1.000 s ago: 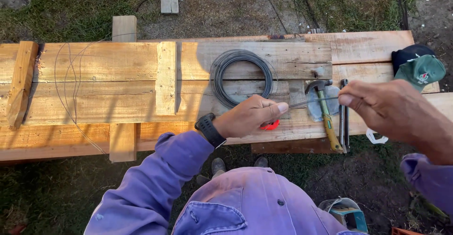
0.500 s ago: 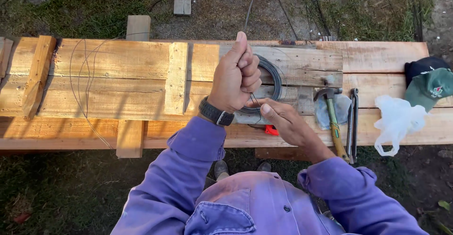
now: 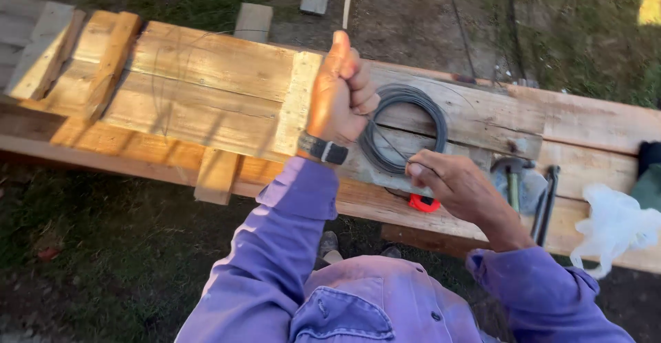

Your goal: Measuring and cutting lengths of wire from a coil using pliers on a wooden workbench

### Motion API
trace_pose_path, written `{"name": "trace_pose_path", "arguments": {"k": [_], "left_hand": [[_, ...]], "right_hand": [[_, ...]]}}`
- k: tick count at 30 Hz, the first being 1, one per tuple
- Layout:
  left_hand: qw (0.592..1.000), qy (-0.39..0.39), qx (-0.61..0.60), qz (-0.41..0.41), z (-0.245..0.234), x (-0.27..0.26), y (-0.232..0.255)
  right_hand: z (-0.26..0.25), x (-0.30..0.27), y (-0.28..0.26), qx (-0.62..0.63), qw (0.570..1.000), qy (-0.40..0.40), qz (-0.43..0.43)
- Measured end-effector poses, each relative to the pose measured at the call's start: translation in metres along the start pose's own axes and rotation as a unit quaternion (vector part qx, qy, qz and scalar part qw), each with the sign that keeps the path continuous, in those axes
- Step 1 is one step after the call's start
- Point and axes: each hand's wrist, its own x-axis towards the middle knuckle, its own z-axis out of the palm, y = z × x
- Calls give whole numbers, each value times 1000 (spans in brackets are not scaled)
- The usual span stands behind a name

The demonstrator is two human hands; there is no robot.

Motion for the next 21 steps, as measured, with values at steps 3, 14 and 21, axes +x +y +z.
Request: {"name": "trace_pose_path", "arguments": {"k": [3, 14, 21], "left_hand": [[999, 33, 8, 26, -5, 2, -6], [987, 132, 1, 91, -32, -8, -2], [984, 157, -30, 74, -50, -6, -7]], "right_hand": [[-1, 2, 10, -54, 997, -34, 31], [8, 26, 28, -138, 988, -45, 52], [21, 28, 33, -116, 992, -51, 0]]}}
